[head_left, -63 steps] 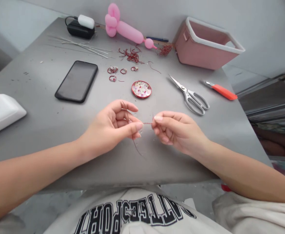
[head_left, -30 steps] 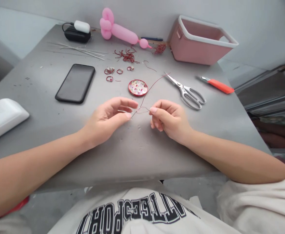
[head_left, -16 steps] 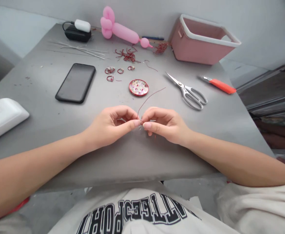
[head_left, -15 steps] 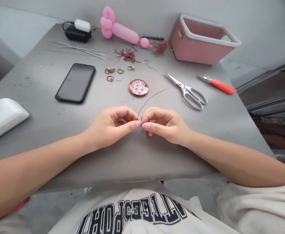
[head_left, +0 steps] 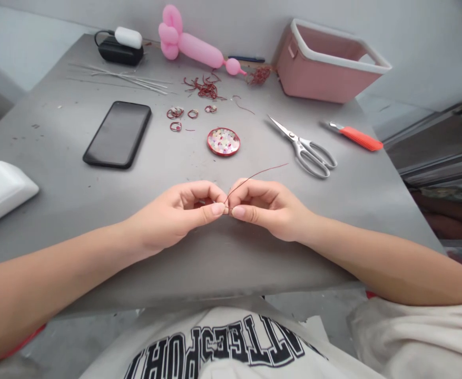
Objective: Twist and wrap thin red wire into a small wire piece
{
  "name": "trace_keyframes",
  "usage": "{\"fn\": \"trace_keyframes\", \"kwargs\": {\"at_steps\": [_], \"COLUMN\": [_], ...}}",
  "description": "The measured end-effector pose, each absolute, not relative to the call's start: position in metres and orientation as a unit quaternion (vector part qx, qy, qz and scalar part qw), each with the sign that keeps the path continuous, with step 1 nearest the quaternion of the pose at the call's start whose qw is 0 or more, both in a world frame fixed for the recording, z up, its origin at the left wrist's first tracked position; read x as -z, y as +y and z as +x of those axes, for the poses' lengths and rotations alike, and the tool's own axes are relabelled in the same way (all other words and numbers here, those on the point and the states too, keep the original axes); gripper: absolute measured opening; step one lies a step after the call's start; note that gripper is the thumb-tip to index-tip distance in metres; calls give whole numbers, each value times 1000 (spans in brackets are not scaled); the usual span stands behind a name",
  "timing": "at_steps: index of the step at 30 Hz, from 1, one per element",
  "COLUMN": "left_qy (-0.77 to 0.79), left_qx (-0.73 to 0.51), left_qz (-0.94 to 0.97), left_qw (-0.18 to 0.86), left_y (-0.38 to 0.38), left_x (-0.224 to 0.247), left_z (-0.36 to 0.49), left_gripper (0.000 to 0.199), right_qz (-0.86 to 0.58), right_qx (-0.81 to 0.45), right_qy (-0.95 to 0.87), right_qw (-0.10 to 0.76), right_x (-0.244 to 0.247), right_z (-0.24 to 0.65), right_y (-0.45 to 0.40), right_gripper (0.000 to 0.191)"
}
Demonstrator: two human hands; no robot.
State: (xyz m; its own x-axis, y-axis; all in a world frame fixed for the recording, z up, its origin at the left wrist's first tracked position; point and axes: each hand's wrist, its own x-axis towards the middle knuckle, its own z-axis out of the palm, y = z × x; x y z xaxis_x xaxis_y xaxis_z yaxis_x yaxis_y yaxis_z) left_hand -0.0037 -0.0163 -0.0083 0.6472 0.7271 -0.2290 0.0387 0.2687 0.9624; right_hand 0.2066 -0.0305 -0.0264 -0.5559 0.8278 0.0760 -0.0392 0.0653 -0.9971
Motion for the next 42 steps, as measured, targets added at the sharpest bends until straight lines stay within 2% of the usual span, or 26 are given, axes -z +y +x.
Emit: {"fn": "trace_keyframes", "kwargs": {"at_steps": [7,16,20,31,36,42], "left_qy": [397,355,371,368,380,390], "left_qx": [-257,-310,-307,-267,-227,-233], "left_qz": [595,515,514,594,651,674], "left_qw": [649,716,710,663,617,582], "left_y": [-16,-16,-17,-20,-20,-20], "left_x": [7,18,19,9,8,14], "left_z": [-3,-4,-4,-2,-2,-2], "left_gripper": [15,18,23,9,13,9], "right_qz": [-350,-413,-403,-366,-356,-307], "right_qx": [-664,-702,-698,-658,-549,-149], "right_qy": [-558,-462,-471,-555,-678,-875], "right_qw": [353,351,357,352,335,345], "right_x": [26,29,31,29,25,27], "right_z": [206,208,208,207,206,210], "right_y": [-31,-25,-26,-30,-34,-34], "right_gripper": [17,25,23,17,18,8]}}
